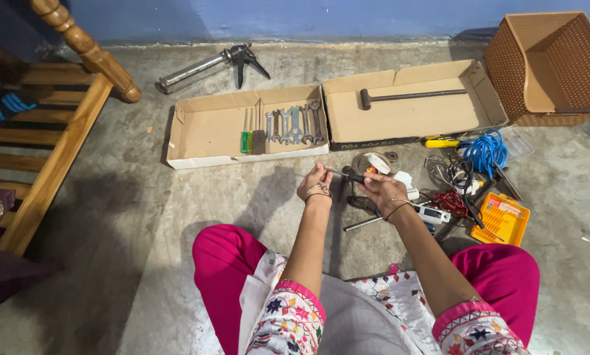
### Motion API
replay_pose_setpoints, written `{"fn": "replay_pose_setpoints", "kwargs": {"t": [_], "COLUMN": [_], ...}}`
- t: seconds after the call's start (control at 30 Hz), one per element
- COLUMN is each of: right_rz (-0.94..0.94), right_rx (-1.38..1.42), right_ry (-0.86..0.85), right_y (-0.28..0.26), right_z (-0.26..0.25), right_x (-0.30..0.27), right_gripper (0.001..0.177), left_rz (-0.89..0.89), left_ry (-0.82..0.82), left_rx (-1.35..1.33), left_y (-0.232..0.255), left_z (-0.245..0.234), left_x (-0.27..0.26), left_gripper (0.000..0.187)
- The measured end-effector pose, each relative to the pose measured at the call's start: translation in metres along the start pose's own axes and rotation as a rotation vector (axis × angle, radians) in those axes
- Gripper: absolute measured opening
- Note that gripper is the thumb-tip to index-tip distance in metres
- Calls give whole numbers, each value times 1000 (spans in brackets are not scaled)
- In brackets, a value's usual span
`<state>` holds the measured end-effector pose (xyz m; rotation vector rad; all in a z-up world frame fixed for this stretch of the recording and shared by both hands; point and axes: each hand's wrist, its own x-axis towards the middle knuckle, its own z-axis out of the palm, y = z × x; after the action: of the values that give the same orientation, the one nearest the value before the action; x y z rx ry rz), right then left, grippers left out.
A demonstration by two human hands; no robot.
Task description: The person sits on the floor and organizes various hand tools, including screwdrivers, wrenches, and pliers, into a cardboard box. They pick up each tool, briefly inspect it, and place it neatly inside the box.
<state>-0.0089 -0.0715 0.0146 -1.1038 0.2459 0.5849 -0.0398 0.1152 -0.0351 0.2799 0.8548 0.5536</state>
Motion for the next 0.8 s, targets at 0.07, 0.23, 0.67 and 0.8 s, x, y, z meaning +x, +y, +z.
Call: {"fn": "replay_pose_setpoints", "kwargs": {"t": [0.07,0.23,0.67,0.8], "right_rz": [13,84,234,303], "right_rx": [-4,-15,-346,-297], "right_ry": [8,65,185,108], "right_y": [-4,-11,2,17], "right_z": [2,12,23,24], "right_x": [-6,-15,-24,-17], "right_gripper": [21,20,49,60], "left_rz": [-4,-72,-103,41], "left_ry": [-27,-161,-325,-335], "left_rx": [-23,-83,-84,3], "left_y": [3,10,19,17], "left_z": [1,-3,-5,-5], "left_x": [-6,-17,-9,-13], "left_gripper": [16,21,24,26]}}
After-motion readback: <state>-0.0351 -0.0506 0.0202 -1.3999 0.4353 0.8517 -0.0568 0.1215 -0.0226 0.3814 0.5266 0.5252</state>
